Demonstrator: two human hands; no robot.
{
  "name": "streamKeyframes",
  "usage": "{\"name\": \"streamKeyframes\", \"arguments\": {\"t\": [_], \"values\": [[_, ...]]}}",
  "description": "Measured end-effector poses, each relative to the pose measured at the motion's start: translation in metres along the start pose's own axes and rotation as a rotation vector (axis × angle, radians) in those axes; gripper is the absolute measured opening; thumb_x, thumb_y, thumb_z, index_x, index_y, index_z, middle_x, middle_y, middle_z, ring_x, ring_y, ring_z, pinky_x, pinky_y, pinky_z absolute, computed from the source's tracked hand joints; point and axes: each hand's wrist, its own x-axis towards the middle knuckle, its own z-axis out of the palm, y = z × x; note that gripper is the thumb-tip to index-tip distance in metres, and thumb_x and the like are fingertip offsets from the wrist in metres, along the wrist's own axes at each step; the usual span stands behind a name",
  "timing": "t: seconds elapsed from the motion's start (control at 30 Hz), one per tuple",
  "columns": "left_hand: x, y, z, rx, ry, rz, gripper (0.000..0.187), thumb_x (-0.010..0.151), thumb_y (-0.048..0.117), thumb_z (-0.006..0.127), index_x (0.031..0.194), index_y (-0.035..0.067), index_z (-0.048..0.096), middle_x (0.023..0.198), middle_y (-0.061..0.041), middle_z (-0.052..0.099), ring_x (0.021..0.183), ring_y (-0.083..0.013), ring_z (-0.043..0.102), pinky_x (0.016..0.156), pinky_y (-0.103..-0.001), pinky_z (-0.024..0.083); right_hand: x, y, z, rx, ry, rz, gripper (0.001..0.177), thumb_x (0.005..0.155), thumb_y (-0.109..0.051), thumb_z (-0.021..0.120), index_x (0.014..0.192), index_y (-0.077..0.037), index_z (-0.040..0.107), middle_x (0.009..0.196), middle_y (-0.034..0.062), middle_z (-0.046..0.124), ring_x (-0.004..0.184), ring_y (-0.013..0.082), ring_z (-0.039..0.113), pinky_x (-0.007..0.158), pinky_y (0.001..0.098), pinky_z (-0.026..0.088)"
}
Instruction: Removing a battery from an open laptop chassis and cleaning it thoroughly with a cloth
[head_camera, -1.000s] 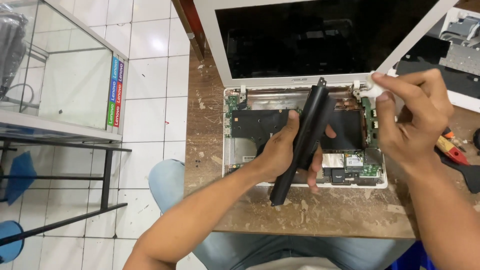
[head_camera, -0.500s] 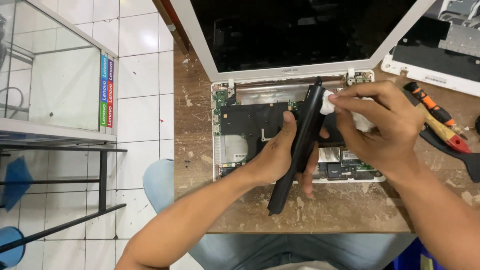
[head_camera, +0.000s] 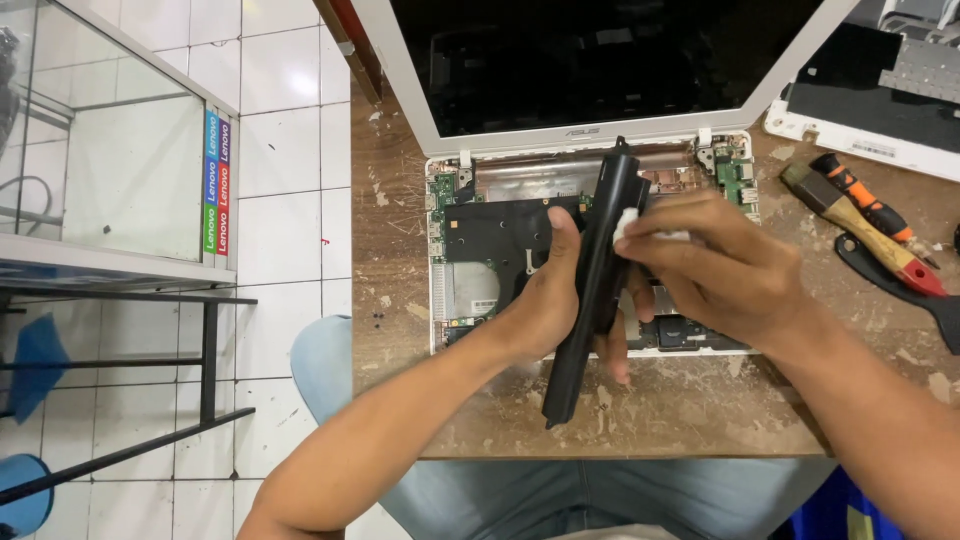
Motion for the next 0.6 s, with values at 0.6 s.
{"name": "streamKeyframes", "arguments": {"t": [0.6], "values": [[-0.001, 0.01, 0.011, 0.059, 0.131, -0.122, 0.122, 0.078, 0.093, 0.012, 0.136, -0.006, 0.051, 0.087, -0.018, 0.06, 0.072, -0.041, 0.076, 0.074, -0.054, 0.071, -0.008, -0.001, 0.005, 0.047, 0.006, 0.004, 0.019, 0.094, 0.021, 0.073, 0.109, 0.009, 0.075, 0.114, 0.027, 0.074, 0.102, 0.0349, 0.079, 0.092, 0.0383, 0.069]]}}
